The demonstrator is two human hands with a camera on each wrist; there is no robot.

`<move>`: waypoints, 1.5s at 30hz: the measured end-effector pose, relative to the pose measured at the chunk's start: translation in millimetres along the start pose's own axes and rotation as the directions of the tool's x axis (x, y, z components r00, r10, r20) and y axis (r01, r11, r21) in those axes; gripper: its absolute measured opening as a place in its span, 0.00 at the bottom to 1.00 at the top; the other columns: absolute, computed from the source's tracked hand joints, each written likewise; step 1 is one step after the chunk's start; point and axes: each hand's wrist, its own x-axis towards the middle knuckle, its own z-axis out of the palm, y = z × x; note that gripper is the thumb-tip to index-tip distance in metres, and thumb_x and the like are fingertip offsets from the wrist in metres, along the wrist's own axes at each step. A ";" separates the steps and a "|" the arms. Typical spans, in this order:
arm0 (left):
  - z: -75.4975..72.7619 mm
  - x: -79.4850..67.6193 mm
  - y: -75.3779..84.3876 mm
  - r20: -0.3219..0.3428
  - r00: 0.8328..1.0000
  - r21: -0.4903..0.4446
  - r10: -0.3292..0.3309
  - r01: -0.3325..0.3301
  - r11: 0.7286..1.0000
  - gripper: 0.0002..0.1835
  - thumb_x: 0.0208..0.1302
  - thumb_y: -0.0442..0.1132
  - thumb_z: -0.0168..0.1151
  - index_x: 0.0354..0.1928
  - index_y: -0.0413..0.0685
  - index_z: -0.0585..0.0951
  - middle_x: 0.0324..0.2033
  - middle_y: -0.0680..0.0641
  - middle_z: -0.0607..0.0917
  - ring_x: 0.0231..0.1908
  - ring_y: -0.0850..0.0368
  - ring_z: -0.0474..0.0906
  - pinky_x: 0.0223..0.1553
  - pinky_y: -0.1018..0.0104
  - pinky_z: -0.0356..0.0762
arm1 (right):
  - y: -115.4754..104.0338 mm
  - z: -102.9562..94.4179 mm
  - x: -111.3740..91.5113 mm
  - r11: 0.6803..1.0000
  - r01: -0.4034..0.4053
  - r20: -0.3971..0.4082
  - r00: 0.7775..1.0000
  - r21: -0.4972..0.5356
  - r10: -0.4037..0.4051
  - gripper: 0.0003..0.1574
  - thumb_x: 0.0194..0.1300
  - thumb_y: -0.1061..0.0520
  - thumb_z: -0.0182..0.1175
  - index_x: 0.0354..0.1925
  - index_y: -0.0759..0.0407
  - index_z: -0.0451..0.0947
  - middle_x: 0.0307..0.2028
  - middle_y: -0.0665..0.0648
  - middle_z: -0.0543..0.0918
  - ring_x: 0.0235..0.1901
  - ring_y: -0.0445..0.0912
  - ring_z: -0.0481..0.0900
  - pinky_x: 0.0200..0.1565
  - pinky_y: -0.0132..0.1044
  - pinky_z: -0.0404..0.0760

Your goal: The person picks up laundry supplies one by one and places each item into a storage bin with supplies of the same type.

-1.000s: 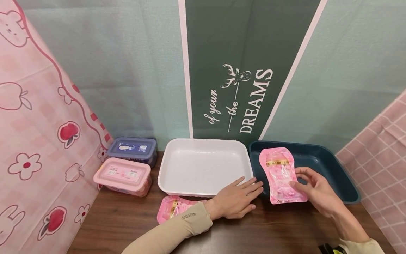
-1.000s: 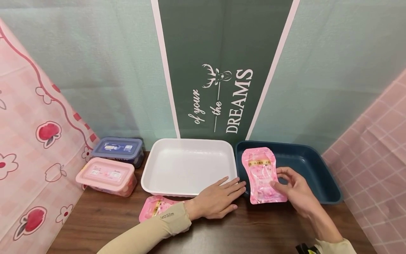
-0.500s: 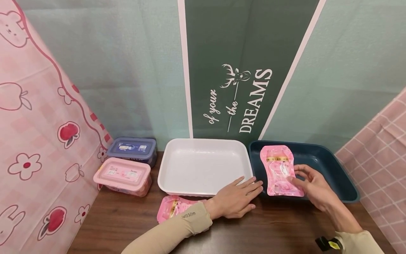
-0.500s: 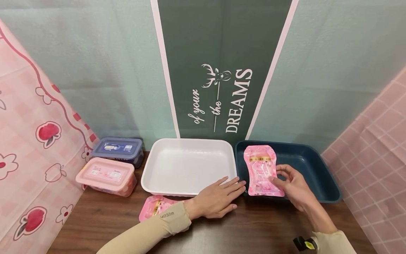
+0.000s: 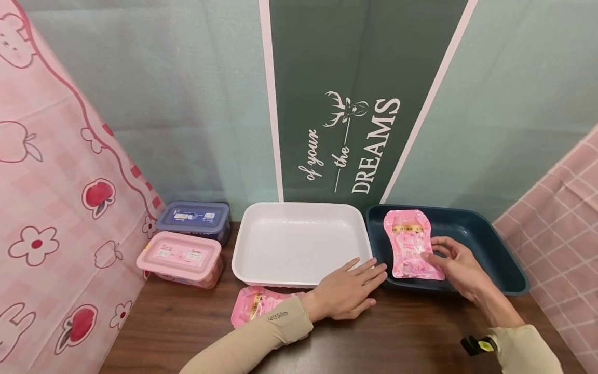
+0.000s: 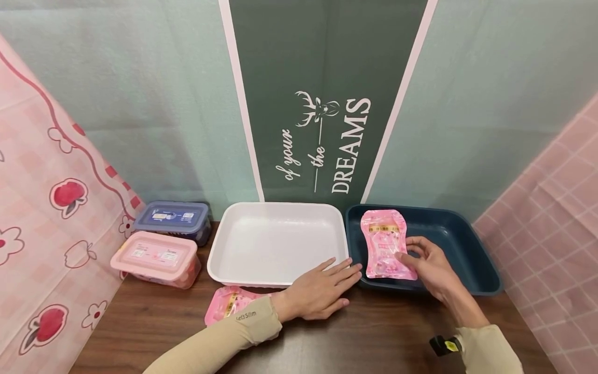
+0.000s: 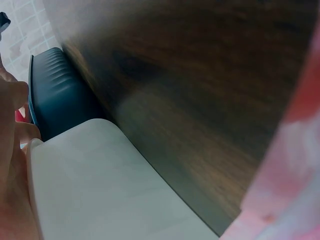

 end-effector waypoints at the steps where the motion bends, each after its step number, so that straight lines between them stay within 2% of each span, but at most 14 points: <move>1: -0.3 0.0 -0.3 -0.003 1.000 0.005 0.001 -0.001 1.000 0.35 0.86 0.58 0.34 0.87 0.54 0.54 0.86 0.53 0.53 0.86 0.54 0.46 0.84 0.54 0.49 | 0.1 -0.5 1.3 1.000 -0.004 0.001 1.000 0.014 0.004 0.26 0.76 0.58 0.66 0.63 0.55 0.63 0.45 0.42 0.79 0.35 0.40 0.82 0.35 0.29 0.85; 7: -0.4 -0.8 -1.6 -0.007 1.000 0.024 0.001 -0.001 1.000 0.34 0.86 0.58 0.34 0.86 0.54 0.55 0.86 0.53 0.54 0.85 0.54 0.47 0.84 0.54 0.50 | 2.4 2.6 10.3 0.993 -0.041 0.008 0.999 0.111 0.040 0.25 0.76 0.60 0.65 0.62 0.56 0.64 0.43 0.43 0.81 0.34 0.41 0.85 0.39 0.32 0.89; 11: -1.2 -0.9 -1.2 -0.015 1.000 0.022 0.006 -0.006 1.000 0.34 0.86 0.58 0.34 0.86 0.54 0.55 0.86 0.52 0.54 0.85 0.54 0.48 0.84 0.54 0.51 | 4.6 3.7 15.7 0.990 -0.055 0.010 0.998 0.128 0.054 0.27 0.77 0.61 0.64 0.65 0.60 0.61 0.42 0.44 0.82 0.34 0.41 0.85 0.39 0.33 0.90; 18: -2.2 -1.3 0.8 -0.025 1.000 0.040 0.010 -0.009 0.999 0.34 0.86 0.58 0.35 0.86 0.54 0.56 0.85 0.52 0.55 0.85 0.54 0.51 0.83 0.54 0.54 | 11.4 4.0 20.5 0.994 -0.069 0.025 0.997 0.090 0.067 0.29 0.77 0.61 0.63 0.67 0.65 0.59 0.43 0.45 0.82 0.36 0.40 0.85 0.40 0.33 0.89; 26: -2.3 -1.1 1.7 -0.014 1.000 0.032 0.004 -0.004 0.999 0.34 0.86 0.58 0.35 0.86 0.54 0.55 0.86 0.53 0.54 0.85 0.54 0.50 0.84 0.54 0.52 | 18.3 3.3 25.0 0.997 -0.072 0.041 0.997 0.033 0.071 0.37 0.77 0.59 0.64 0.71 0.70 0.56 0.46 0.48 0.81 0.39 0.40 0.84 0.43 0.33 0.90; 35: -2.1 -0.4 -1.1 -0.004 1.000 0.010 -0.004 0.004 1.000 0.35 0.86 0.59 0.36 0.87 0.54 0.54 0.86 0.52 0.52 0.85 0.55 0.47 0.84 0.54 0.51 | 19.2 5.1 32.3 0.997 -0.075 0.059 0.996 0.021 0.074 0.34 0.76 0.60 0.64 0.69 0.69 0.58 0.46 0.49 0.82 0.38 0.42 0.84 0.43 0.34 0.90; 45: -0.2 0.6 -0.1 -0.002 1.000 -0.002 -0.002 0.002 1.000 0.36 0.86 0.59 0.35 0.87 0.54 0.51 0.86 0.53 0.52 0.85 0.55 0.48 0.84 0.54 0.50 | 25.6 7.4 36.6 0.997 -0.083 0.066 0.994 -0.009 0.083 0.37 0.76 0.60 0.65 0.70 0.71 0.57 0.49 0.55 0.81 0.38 0.43 0.85 0.42 0.36 0.90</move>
